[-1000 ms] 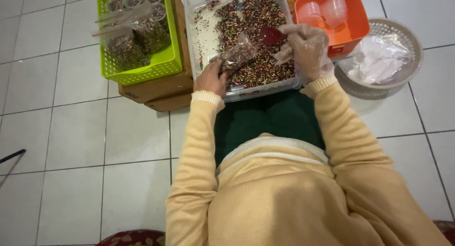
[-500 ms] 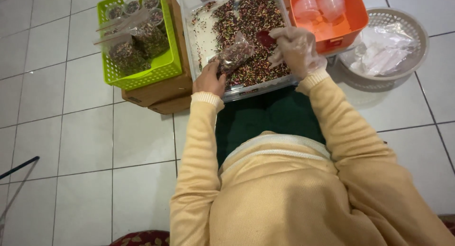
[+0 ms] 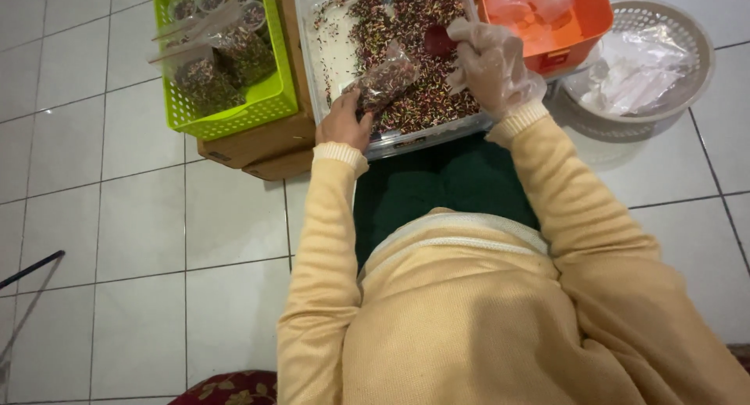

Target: Scooping sprinkles from a large tray into small plastic bags using a spoon.

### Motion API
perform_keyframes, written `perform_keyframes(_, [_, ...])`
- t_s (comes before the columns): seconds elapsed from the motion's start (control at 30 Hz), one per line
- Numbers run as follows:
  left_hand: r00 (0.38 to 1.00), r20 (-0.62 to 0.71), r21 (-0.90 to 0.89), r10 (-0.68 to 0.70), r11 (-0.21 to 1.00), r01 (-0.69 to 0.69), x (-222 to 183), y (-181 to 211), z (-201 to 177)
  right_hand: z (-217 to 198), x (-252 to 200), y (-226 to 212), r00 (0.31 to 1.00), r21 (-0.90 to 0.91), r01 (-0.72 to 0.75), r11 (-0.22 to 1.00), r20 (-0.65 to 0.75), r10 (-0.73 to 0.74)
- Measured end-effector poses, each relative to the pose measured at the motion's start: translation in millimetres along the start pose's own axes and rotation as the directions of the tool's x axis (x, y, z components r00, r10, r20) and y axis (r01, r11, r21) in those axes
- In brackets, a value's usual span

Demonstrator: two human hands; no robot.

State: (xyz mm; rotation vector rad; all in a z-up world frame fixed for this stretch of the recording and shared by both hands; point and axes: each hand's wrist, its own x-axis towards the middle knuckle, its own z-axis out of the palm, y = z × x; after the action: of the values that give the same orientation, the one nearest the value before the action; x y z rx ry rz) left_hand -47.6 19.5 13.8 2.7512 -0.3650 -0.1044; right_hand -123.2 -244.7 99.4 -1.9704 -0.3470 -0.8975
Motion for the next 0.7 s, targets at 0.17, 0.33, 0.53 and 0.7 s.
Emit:
perform_keyframes(0.17, [0.996,0.077,-0.081,-0.038,0.996,0.044,-14.0,27.6,-39.2,-11.1,13.7,-32.7,0.854,-0.305,-0.378,0.874,0.25,0.457])
perform_keyframes(0.33, [0.993,0.12,-0.103,-0.006,0.994,0.018,3.8,15.0,-34.1,-16.2,37.8,-36.3,0.617,-0.63,-0.318,0.709,0.43,0.659])
perform_keyframes(0.53, [0.985,0.157,-0.024,0.066,0.998,-0.063,24.9,9.1,-30.4,-2.8,42.4,37.2,0.738,-0.535,0.27,0.8,0.649,0.185])
perform_keyframes(0.7, [0.98,0.16,-0.073,0.117,0.992,-0.106,35.8,2.3,-20.6,35.2,54.9,70.0,0.582,-0.648,0.574,0.501,0.753,0.308])
